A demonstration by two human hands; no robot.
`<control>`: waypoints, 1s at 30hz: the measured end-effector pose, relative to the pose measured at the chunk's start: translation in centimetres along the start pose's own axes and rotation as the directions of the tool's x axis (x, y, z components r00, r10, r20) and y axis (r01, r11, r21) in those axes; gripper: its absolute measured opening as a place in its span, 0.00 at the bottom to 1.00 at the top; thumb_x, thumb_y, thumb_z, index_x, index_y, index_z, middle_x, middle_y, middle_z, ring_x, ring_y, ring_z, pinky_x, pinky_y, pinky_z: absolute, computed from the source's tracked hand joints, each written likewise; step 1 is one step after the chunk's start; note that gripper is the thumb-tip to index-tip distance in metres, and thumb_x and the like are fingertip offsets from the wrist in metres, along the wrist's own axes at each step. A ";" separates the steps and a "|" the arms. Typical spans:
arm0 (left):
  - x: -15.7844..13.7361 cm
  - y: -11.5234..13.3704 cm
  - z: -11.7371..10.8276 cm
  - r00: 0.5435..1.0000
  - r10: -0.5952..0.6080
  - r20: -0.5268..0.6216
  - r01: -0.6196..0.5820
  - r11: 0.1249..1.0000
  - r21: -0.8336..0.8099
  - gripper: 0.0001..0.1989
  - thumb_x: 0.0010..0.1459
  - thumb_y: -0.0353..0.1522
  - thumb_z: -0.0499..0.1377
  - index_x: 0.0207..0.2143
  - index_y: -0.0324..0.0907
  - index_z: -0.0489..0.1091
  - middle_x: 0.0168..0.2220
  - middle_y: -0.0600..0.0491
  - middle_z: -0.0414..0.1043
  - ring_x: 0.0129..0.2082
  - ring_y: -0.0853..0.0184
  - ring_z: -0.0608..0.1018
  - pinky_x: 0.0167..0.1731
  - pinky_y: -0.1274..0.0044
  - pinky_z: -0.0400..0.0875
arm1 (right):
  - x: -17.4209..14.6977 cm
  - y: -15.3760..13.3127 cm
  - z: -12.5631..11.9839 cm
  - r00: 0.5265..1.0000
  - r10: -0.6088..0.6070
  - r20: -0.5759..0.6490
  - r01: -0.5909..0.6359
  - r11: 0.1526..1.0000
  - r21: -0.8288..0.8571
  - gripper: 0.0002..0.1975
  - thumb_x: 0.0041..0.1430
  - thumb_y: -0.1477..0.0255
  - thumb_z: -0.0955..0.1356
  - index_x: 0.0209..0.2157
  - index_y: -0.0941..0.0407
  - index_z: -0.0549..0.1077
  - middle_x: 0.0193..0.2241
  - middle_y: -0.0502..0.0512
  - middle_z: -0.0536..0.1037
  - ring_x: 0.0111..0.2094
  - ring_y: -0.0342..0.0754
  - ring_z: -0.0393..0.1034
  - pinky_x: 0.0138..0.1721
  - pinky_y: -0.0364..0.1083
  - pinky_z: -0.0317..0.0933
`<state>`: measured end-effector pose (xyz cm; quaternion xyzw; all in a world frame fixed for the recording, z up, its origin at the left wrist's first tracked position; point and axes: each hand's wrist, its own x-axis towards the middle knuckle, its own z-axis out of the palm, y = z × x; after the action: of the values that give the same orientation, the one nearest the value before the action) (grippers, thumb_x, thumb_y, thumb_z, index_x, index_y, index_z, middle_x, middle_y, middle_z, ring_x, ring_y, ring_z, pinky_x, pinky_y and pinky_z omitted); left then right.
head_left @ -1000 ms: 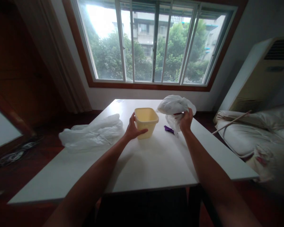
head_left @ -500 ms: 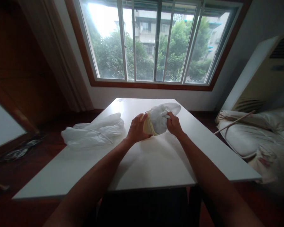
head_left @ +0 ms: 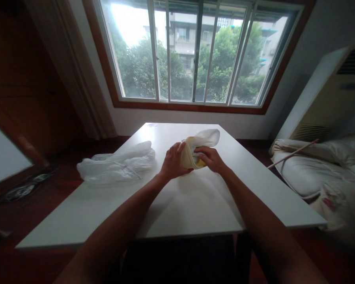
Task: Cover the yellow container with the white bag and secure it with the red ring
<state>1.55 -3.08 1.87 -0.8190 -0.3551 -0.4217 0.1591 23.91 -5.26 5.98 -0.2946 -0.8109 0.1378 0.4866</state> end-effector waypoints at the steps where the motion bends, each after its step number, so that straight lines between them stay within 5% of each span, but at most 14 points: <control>1: 0.0 0.1 0.0 1.000 0.006 0.005 -0.006 1.000 -0.002 0.62 0.41 0.53 0.67 0.68 0.38 0.39 0.62 0.35 0.55 0.61 0.45 0.63 0.57 0.61 0.62 | 0.0 0.0 0.2 1.000 0.001 0.030 -0.002 1.000 0.010 0.11 0.60 0.71 0.65 0.42 0.54 0.77 0.42 0.55 0.79 0.44 0.51 0.73 0.48 0.50 0.65; 8: -0.1 0.2 -0.1 0.999 -0.034 0.017 0.035 0.999 -0.025 0.62 0.42 0.53 0.67 0.69 0.40 0.38 0.63 0.35 0.54 0.62 0.45 0.62 0.57 0.61 0.62 | 0.1 0.1 -0.1 0.981 0.125 -0.147 -0.127 0.992 -0.008 0.13 0.64 0.66 0.64 0.37 0.56 0.79 0.34 0.55 0.81 0.33 0.47 0.74 0.39 0.47 0.68; 10: -0.1 0.2 -0.1 1.000 -0.017 0.019 0.018 0.999 -0.034 0.62 0.42 0.53 0.67 0.69 0.40 0.37 0.63 0.35 0.54 0.63 0.45 0.62 0.58 0.61 0.62 | 0.1 0.3 -0.4 0.984 0.123 -0.129 -0.136 0.985 -0.101 0.10 0.59 0.68 0.68 0.41 0.55 0.79 0.36 0.55 0.81 0.31 0.47 0.73 0.38 0.47 0.69; 14: 0.0 0.2 -0.3 1.000 0.025 0.015 -0.025 0.998 -0.052 0.61 0.42 0.52 0.68 0.69 0.40 0.37 0.63 0.35 0.53 0.63 0.44 0.61 0.58 0.60 0.62 | 0.1 0.6 -0.5 1.000 -0.017 -0.011 0.014 0.961 -0.277 0.19 0.53 0.72 0.71 0.49 0.51 0.76 0.47 0.56 0.78 0.46 0.53 0.71 0.51 0.54 0.65; 19: 0.0 0.1 -0.5 0.995 0.093 0.027 -0.090 0.990 -0.106 0.60 0.43 0.49 0.69 0.69 0.41 0.39 0.64 0.34 0.52 0.64 0.44 0.59 0.59 0.57 0.61 | 0.2 0.5 -0.2 0.997 -0.070 0.032 0.077 0.940 -0.333 0.08 0.53 0.70 0.71 0.37 0.53 0.79 0.41 0.59 0.77 0.44 0.56 0.70 0.48 0.57 0.65; 23: -0.2 -0.6 -0.5 1.000 0.018 0.021 -0.012 0.974 -0.225 0.64 0.40 0.49 0.70 0.69 0.42 0.35 0.64 0.35 0.52 0.64 0.44 0.60 0.59 0.56 0.62 | 0.3 -0.1 -0.1 0.986 -0.027 -0.162 -0.011 0.974 -0.226 0.05 0.59 0.70 0.66 0.33 0.54 0.74 0.35 0.55 0.76 0.38 0.51 0.69 0.43 0.52 0.65; 26: -0.6 -1.7 -0.1 0.999 -0.041 0.028 0.049 0.928 -0.370 0.67 0.40 0.51 0.71 0.70 0.41 0.31 0.65 0.34 0.50 0.63 0.46 0.61 0.56 0.57 0.66 | 0.5 -0.2 -0.1 0.936 0.105 -0.335 -0.111 0.994 0.001 0.06 0.61 0.66 0.66 0.34 0.54 0.70 0.31 0.51 0.74 0.33 0.47 0.68 0.38 0.48 0.65; 30: -0.9 -3.4 0.0 0.992 -0.062 0.110 0.109 0.857 -0.504 0.66 0.42 0.55 0.68 0.70 0.40 0.31 0.67 0.30 0.46 0.64 0.44 0.60 0.55 0.57 0.66 | 0.7 0.0 0.2 0.900 0.230 -0.370 -0.143 0.958 0.247 0.12 0.59 0.60 0.67 0.33 0.54 0.66 0.28 0.49 0.72 0.29 0.45 0.66 0.32 0.45 0.63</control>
<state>-1.24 -1.09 0.99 -0.8335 -0.2740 -0.4697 -0.0977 23.47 -4.85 6.39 -0.3387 -0.6444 0.2082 0.6532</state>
